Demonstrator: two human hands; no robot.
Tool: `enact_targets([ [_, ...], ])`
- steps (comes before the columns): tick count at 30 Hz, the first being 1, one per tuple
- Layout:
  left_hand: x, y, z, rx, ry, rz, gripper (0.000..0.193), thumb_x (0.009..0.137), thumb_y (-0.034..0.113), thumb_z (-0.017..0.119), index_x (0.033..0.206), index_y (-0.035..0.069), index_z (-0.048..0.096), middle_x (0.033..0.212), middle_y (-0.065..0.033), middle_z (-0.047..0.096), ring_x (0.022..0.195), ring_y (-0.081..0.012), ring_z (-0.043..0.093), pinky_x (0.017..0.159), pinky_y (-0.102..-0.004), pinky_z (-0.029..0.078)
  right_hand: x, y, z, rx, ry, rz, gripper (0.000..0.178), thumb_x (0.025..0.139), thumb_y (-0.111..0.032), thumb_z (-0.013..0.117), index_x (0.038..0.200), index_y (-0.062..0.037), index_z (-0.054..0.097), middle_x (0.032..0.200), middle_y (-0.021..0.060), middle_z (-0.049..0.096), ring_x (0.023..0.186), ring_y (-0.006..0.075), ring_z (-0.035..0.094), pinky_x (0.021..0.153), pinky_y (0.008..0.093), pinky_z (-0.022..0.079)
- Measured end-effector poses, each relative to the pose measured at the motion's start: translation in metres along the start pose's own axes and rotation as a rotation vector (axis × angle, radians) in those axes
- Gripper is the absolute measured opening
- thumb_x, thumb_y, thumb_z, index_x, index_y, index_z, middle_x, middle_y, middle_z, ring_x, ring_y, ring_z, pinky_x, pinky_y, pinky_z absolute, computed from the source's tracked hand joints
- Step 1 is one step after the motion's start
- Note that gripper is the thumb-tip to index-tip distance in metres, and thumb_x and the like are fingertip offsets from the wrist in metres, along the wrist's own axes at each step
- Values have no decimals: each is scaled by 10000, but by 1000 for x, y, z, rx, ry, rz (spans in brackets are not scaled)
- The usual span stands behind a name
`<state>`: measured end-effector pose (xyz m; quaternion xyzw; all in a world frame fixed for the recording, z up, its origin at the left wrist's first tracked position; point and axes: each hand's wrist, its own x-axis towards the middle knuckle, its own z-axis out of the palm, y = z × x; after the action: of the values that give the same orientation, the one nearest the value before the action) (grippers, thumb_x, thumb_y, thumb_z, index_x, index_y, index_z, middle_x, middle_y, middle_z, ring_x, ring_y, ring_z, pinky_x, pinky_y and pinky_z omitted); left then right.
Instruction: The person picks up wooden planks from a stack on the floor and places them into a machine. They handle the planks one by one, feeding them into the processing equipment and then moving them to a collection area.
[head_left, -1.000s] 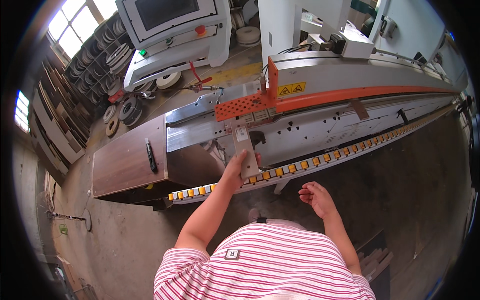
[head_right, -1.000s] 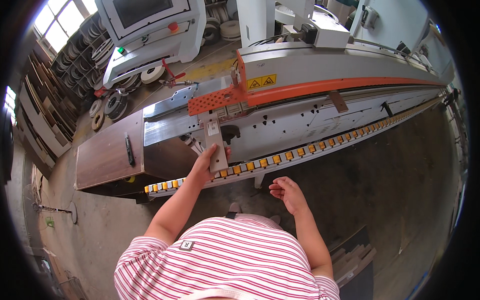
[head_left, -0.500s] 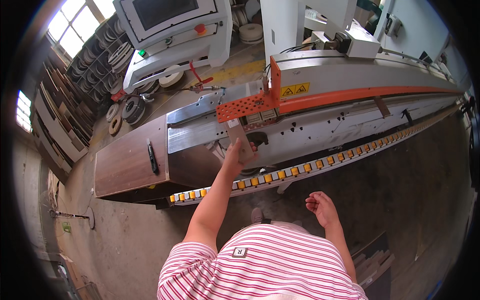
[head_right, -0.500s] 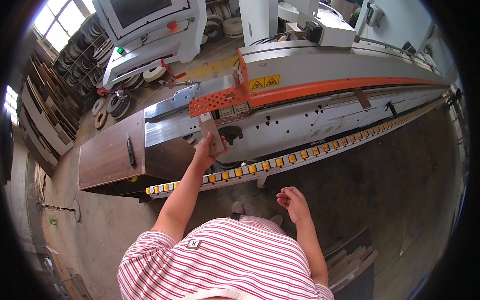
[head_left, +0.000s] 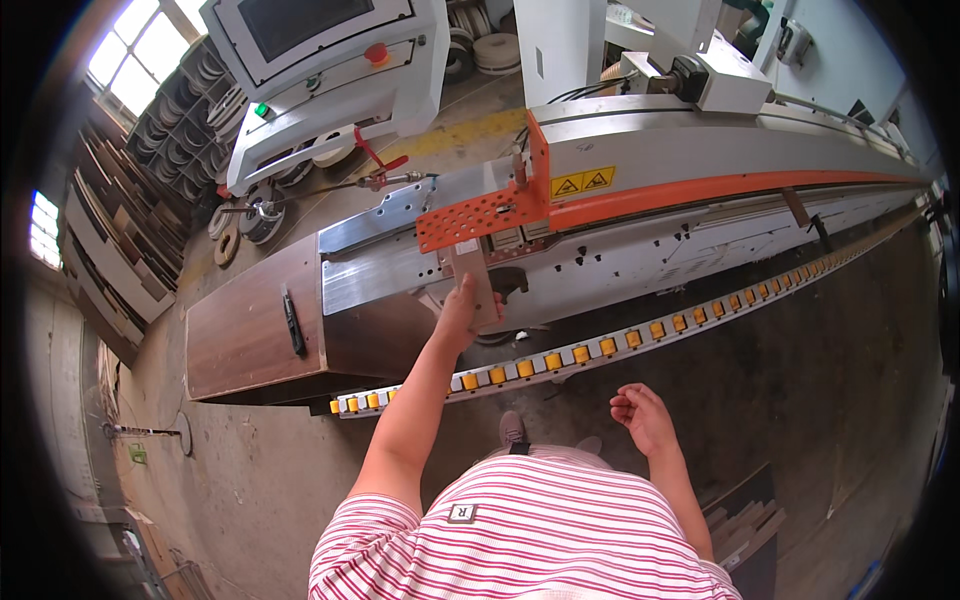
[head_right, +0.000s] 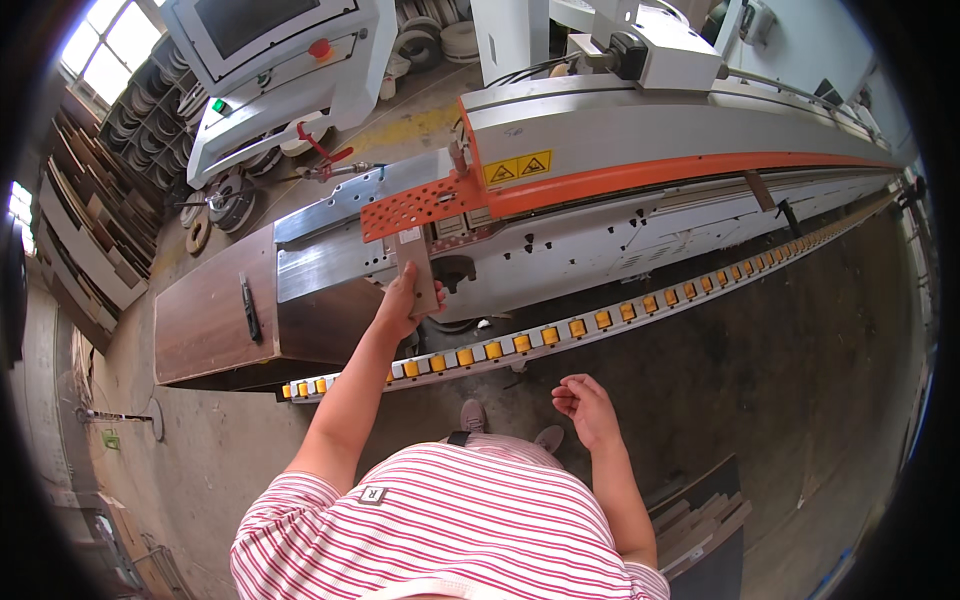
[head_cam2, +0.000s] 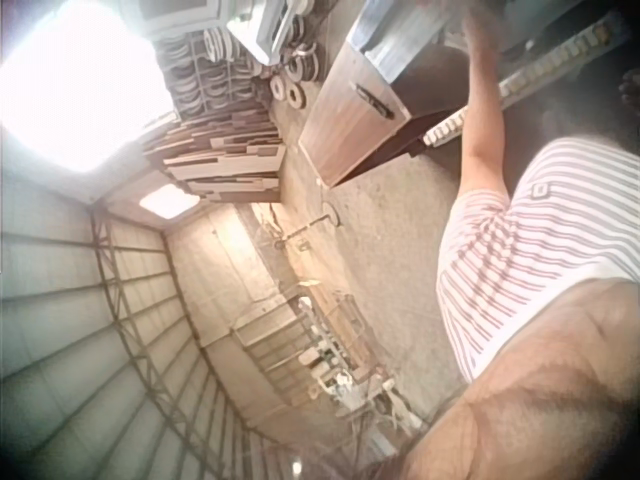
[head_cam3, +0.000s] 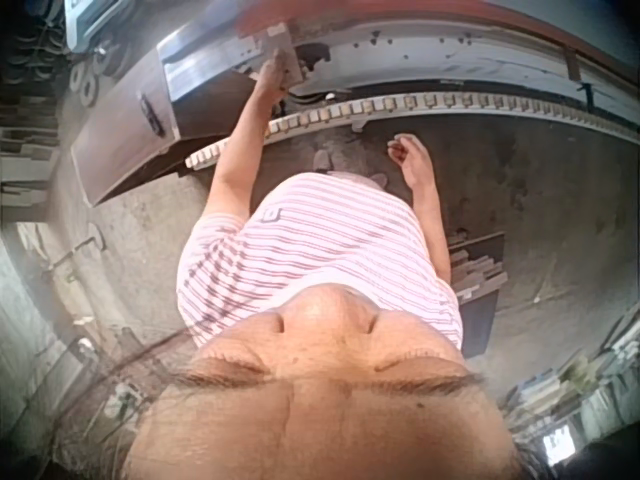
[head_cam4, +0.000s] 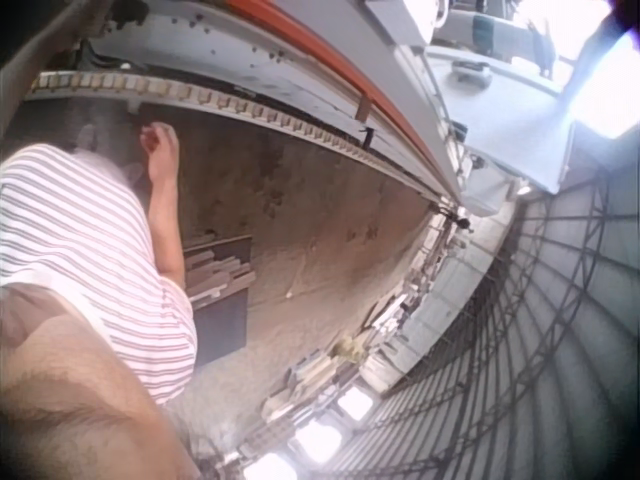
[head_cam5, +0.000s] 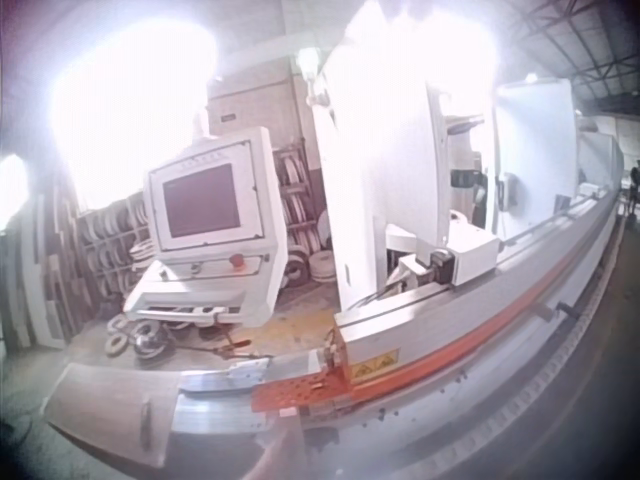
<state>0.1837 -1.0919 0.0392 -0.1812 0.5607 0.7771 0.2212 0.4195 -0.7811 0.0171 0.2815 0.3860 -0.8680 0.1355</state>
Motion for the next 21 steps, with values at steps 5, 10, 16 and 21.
enact_targets([
  [5,5,-6,27,-10,-33,-15,493,1024,493,404,1148,29,519,937,-115,634,796,-252,661,722,-440,601,1,-7,-14,12,49,13,129,959,-140,539,1011,-46,610,902,97,680,819,184,650,794,324,530],
  [10,16,-16,60,-43,-65,-36,468,1020,488,418,1194,57,467,933,-124,620,794,-260,658,701,-453,600,-3,-14,-30,41,91,2,127,956,-133,537,1010,-42,608,904,104,677,817,185,646,794,322,528],
  [16,32,-32,115,-55,-95,-37,453,1021,476,425,1222,70,427,925,-130,619,793,-264,655,692,-456,596,-19,-16,-51,86,117,-22,131,957,-122,531,1015,-36,610,904,107,677,825,186,648,793,318,530],
  [21,66,-61,151,-76,-105,-33,429,1014,478,446,1163,77,476,896,-126,625,782,-274,651,668,-461,583,-49,-10,-73,96,157,-67,123,958,-125,543,1003,-40,621,900,97,679,825,175,653,782,306,532],
])
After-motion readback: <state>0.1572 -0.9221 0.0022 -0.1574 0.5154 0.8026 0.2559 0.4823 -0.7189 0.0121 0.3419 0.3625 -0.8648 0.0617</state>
